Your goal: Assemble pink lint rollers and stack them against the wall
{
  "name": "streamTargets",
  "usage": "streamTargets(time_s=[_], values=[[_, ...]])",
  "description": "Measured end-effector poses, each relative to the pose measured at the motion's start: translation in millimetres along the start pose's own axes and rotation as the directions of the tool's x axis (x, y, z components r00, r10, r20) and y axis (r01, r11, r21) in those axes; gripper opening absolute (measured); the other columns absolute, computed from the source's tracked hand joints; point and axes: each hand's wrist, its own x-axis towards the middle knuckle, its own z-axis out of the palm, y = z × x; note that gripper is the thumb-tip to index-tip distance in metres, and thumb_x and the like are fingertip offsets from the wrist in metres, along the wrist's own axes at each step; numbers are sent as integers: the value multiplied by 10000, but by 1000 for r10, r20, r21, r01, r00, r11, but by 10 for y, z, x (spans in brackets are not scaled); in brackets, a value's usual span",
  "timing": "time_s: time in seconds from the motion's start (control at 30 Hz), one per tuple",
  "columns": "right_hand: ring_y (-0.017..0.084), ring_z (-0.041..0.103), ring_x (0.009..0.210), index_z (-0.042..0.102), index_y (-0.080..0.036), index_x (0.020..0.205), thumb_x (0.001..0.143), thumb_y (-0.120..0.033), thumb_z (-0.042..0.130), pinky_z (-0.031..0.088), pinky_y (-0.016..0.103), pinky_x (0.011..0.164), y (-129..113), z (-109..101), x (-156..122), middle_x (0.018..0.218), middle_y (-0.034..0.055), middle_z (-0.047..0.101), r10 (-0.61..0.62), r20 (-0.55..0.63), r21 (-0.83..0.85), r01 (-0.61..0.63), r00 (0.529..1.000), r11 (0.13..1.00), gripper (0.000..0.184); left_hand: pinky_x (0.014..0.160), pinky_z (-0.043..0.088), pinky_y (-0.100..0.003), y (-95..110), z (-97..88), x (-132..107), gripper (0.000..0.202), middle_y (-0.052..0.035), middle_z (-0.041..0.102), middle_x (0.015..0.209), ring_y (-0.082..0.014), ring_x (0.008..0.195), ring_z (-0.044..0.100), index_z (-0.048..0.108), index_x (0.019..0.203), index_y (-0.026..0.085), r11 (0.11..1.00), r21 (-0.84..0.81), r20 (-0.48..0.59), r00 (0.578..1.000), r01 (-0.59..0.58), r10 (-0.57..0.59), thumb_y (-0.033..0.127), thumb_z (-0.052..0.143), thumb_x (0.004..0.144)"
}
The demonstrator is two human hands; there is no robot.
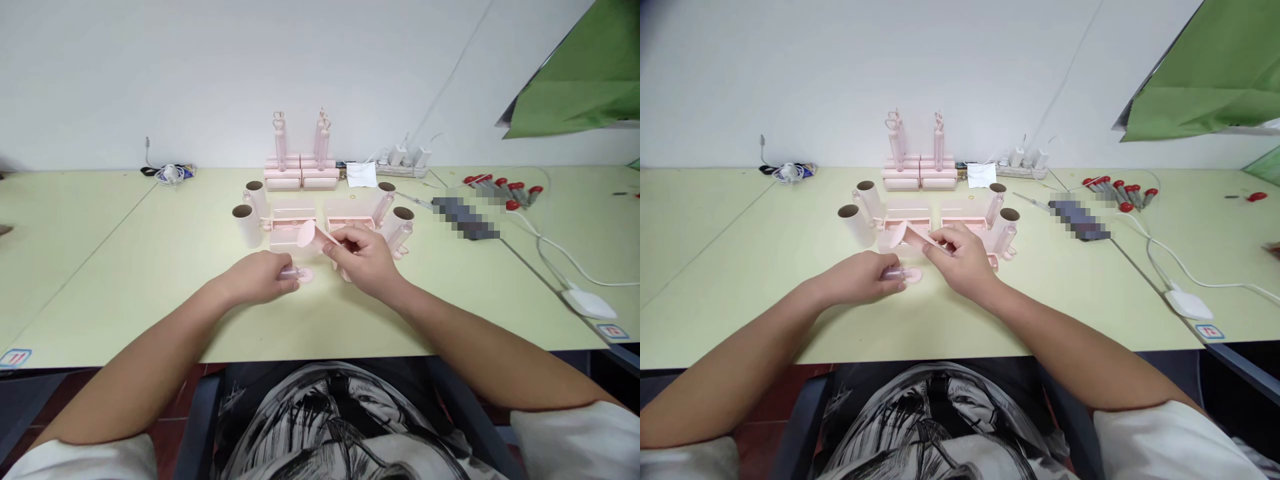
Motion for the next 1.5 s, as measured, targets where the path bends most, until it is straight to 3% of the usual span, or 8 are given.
streamTargets(time_s=[0.23,0.47,0.83,1.13,1.2,1.37,1.43,1.5], values=[[178,542,775,733,-179,924,878,-291,570,366,287,692,-138,57,241,857,50,564,-84,223,-478,184,971,859,203,530,314,-276,-41,-146,-142,186,-3,594,711,-150,585,501,585,815,201,974,-148,115,975,-172,189,381,616,776],[233,573,843,695,-145,877,924,-267,497,322,316,616,-204,285,331,907,116,640,-53,509,-677,438,859,591,238,540,342,-244,-48,-273,-280,109,23,541,659,-128,587,471,564,719,186,912,-314,402,833,-265,381,268,625,757],[245,611,843,662,-145,945,944,-261,471,332,308,594,-204,433,368,939,120,659,-34,559,-724,508,828,466,224,538,329,-246,53,-178,-217,95,15,582,695,-128,588,454,609,792,181,943,-191,483,811,-271,331,271,616,760],[222,574,803,667,-151,960,959,-266,453,290,310,596,-135,434,326,904,102,659,-105,569,-685,541,815,488,242,540,321,-246,63,-163,-206,133,12,604,722,-129,605,472,609,821,184,952,-154,491,816,-264,305,302,630,764],[216,553,812,676,-147,969,970,-262,435,301,312,628,-138,452,293,904,104,653,-182,614,-612,608,768,506,267,539,318,-246,67,-148,-203,131,13,605,721,-128,606,472,608,825,185,951,-158,488,816,-266,309,298,633,764],[205,512,814,697,-117,952,947,-187,459,332,330,723,-106,539,220,923,128,645,-332,771,-361,802,544,476,249,531,315,-241,19,-241,-255,143,30,542,677,-113,589,447,535,752,180,914,-285,493,774,-288,397,267,648,764],[209,507,820,703,-121,936,934,-193,482,338,340,733,-72,555,188,944,136,639,-337,778,-348,810,531,472,232,527,316,-237,-66,-345,-302,185,44,477,641,-101,566,413,488,726,184,880,-392,452,777,-269,439,270,646,772],[216,506,838,703,-124,969,929,-188,480,348,346,737,-41,552,146,965,140,629,-310,769,-380,790,559,482,235,526,315,-237,-179,-450,-340,210,53,421,622,-92,547,371,461,723,190,845,-482,356,829,-234,432,288,635,789]])
